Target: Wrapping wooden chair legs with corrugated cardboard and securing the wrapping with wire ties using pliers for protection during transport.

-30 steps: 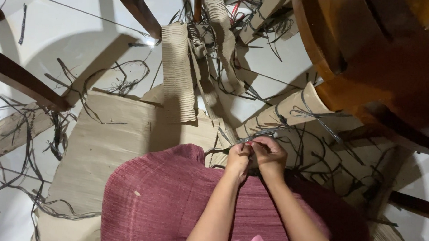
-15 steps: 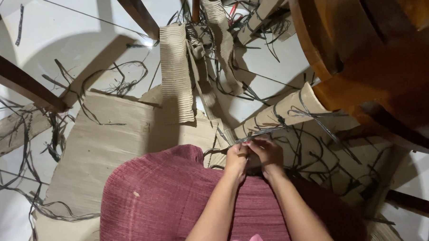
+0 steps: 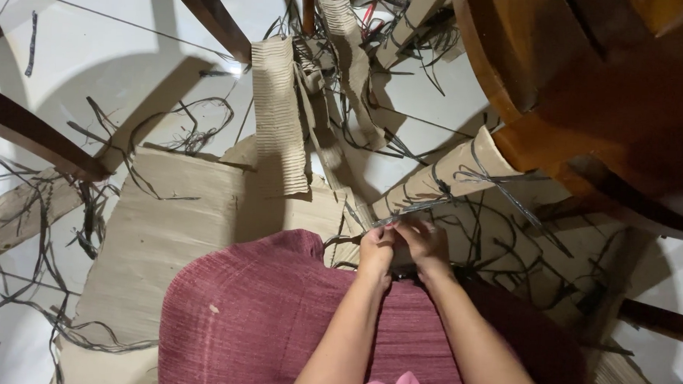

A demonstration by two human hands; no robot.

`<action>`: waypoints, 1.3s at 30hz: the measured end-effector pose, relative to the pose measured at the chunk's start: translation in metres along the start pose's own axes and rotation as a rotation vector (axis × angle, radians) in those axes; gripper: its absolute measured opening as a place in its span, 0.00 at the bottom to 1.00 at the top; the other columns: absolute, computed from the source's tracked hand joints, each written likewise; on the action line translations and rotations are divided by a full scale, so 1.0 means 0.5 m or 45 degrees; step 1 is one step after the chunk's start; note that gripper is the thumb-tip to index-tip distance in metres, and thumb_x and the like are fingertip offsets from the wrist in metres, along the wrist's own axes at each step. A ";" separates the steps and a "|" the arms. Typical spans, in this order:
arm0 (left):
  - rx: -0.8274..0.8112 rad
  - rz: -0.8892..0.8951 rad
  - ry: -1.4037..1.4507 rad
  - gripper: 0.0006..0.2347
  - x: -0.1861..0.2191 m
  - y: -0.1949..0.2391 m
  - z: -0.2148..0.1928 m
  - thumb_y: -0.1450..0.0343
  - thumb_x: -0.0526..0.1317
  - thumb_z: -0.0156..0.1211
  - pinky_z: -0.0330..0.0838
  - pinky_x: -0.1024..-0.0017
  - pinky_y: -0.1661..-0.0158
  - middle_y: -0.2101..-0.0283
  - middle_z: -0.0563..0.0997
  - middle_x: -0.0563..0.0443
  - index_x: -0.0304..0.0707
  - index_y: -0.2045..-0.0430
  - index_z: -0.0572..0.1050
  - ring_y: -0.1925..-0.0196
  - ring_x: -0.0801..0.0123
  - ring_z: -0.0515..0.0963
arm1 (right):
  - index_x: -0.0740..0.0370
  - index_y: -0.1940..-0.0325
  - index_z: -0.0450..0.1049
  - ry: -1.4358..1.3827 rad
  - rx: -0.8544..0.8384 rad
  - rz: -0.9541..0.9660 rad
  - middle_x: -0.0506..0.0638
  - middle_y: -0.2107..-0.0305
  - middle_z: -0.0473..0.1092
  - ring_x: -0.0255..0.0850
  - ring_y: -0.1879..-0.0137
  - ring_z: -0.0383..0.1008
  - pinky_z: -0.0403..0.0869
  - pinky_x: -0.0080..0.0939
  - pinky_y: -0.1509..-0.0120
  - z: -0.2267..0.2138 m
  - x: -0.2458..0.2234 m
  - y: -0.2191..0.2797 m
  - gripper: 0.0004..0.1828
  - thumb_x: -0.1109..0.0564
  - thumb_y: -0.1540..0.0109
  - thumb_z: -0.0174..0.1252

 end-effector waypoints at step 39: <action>-0.214 -0.075 -0.173 0.11 0.017 -0.072 -0.029 0.41 0.37 0.78 0.78 0.75 0.74 0.77 0.82 0.43 0.34 0.69 0.85 0.77 0.68 0.83 | 0.58 0.77 0.83 0.590 -0.273 -0.695 0.50 0.84 0.76 0.39 0.74 0.77 0.77 0.40 0.63 -0.055 -0.024 -0.066 0.06 0.58 0.45 0.68</action>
Point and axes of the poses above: each hand's wrist, its own y-axis away from the middle knuckle, its own z-axis out of the palm, x = y × z, the point moved 3 cm from there along -y, towards the middle knuckle
